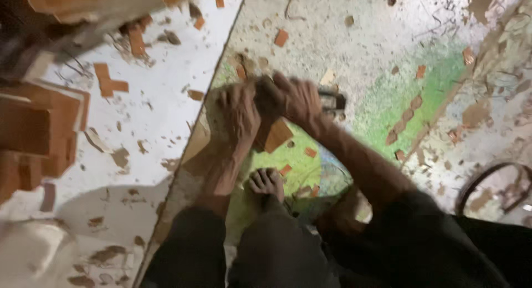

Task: The person smooths small rectangular wooden blocks using a hand plane on a cluttered workshop floor. They repeatedly pick up blocks, plane their surfaces, and place them into a growing stack nearby.

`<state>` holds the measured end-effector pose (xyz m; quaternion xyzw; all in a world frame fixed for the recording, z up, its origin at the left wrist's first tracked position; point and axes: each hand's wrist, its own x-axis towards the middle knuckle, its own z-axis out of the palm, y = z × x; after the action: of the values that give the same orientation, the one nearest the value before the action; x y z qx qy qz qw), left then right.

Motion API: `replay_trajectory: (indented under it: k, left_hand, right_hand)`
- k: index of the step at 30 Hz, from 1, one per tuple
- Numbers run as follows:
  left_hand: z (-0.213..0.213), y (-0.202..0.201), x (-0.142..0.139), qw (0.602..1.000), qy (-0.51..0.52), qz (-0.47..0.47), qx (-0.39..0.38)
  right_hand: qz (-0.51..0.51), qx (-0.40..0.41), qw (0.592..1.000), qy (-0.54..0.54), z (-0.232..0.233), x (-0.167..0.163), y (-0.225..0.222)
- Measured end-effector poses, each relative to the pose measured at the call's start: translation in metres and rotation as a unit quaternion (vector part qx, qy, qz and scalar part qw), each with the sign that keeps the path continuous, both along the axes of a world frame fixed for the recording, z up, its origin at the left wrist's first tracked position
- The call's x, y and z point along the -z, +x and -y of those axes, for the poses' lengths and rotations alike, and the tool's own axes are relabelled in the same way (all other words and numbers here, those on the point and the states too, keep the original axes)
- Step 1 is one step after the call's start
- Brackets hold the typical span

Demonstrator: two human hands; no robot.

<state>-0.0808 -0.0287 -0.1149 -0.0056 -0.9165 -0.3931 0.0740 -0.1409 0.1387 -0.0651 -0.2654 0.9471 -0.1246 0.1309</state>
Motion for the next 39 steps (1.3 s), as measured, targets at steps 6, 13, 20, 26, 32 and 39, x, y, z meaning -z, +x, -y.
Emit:
replay_trajectory:
  k: [6,13,20,26,32,39]
  left_hand:
    - [-0.002,0.007,-0.014,0.999,-0.021,-0.032,-0.002]
    - [0.006,0.011,-0.011,0.988,0.007,-0.107,0.115]
    - [-0.007,-0.017,-0.018,0.991,-0.018,-0.023,0.127]
    - [0.006,-0.04,-0.004,0.986,0.007,-0.057,0.157]
    - [0.004,-0.027,0.012,0.987,0.074,-0.053,0.129]
    - [0.018,-0.017,0.013,0.831,0.371,-0.088,-0.406]
  right_hand:
    - [-0.03,-0.093,0.995,-0.035,-0.007,-0.009,-0.012]
    - [-0.009,0.149,0.988,-0.033,-0.017,-0.012,0.139]
    - [0.073,0.186,0.98,0.02,-0.019,-0.007,0.109]
    - [-0.017,0.006,1.0,0.01,-0.022,0.018,-0.005]
    - [-0.016,-0.298,0.954,-0.004,-0.018,0.011,-0.079]
    - [-0.088,-0.199,0.976,0.028,-0.025,0.009,-0.025]
